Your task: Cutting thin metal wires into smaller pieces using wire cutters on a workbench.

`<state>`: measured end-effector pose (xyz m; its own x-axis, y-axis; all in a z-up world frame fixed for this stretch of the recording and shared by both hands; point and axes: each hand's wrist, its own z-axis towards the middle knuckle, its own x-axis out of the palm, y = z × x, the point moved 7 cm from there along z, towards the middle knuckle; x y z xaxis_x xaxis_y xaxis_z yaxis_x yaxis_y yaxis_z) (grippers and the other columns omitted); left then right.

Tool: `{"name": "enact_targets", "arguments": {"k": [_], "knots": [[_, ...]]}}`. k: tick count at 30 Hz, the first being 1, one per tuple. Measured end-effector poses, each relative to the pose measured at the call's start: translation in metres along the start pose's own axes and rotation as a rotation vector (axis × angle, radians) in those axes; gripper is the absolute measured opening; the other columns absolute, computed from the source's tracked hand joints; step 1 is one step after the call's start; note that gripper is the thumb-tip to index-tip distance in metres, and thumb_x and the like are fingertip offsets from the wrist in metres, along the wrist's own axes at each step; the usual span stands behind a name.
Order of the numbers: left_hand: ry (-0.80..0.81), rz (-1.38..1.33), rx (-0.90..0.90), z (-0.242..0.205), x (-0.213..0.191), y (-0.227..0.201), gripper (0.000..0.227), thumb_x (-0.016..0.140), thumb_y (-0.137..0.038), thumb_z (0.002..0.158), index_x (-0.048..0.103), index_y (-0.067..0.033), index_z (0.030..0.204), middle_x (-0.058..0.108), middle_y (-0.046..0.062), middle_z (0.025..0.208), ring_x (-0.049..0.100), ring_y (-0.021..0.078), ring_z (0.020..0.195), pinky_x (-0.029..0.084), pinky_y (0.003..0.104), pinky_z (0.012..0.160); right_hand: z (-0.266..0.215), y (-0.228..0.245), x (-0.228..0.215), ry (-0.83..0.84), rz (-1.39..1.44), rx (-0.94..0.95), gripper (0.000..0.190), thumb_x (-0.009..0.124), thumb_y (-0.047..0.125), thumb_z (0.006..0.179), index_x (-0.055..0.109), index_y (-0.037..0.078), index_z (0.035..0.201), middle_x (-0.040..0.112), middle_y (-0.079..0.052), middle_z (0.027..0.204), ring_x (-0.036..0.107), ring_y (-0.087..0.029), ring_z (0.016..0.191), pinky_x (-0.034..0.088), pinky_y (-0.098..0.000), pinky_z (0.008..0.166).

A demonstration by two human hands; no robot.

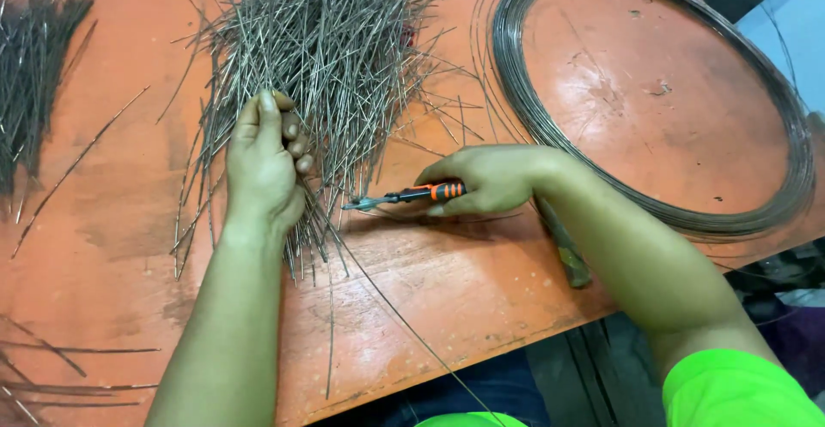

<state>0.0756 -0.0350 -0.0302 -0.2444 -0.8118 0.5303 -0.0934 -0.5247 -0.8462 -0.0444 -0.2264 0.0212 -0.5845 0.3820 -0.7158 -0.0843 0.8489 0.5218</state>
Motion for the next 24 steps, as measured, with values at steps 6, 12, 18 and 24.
{"name": "enact_targets", "arguments": {"k": [6,12,18,24], "knots": [[-0.015,-0.019,0.021,-0.001,0.001,-0.008,0.022,0.042,-0.035,0.109,0.054,-0.0177,0.102,0.034,-0.005,0.072,0.039,0.0040,0.056,0.036,0.013,0.042,0.002,0.016,0.009,0.083,-0.043,0.035,0.044,0.067,0.035,0.089,0.067,0.016,0.129,0.075,-0.014,0.110,0.070,-0.037,0.103,0.055,-0.0474,0.089],[-0.020,-0.037,0.028,0.004,-0.003,-0.005,0.022,0.041,-0.034,0.109,0.054,-0.0171,0.102,0.034,-0.006,0.072,0.037,0.0036,0.055,0.034,0.013,0.042,0.002,0.019,0.019,0.141,-0.058,0.094,0.043,0.067,0.036,0.089,0.068,0.017,0.128,0.075,-0.015,0.110,0.070,-0.038,0.103,0.056,-0.0474,0.089],[-0.019,-0.014,0.044,0.004,-0.004,-0.005,0.023,0.041,-0.034,0.109,0.054,-0.0169,0.102,0.034,-0.005,0.072,0.037,0.0040,0.055,0.034,0.013,0.043,-0.005,0.032,0.014,0.151,-0.099,0.126,0.039,0.066,0.038,0.089,0.070,0.016,0.122,0.075,-0.016,0.106,0.070,-0.040,0.101,0.056,-0.0489,0.088],[-0.036,-0.031,0.049,0.005,-0.006,-0.003,0.023,0.042,-0.034,0.109,0.055,-0.0165,0.102,0.035,-0.004,0.072,0.038,0.0047,0.056,0.034,0.014,0.043,-0.006,0.036,0.019,0.165,-0.123,0.127,0.036,0.067,0.036,0.089,0.071,0.015,0.118,0.076,-0.015,0.105,0.070,-0.039,0.101,0.056,-0.0481,0.088]]}}
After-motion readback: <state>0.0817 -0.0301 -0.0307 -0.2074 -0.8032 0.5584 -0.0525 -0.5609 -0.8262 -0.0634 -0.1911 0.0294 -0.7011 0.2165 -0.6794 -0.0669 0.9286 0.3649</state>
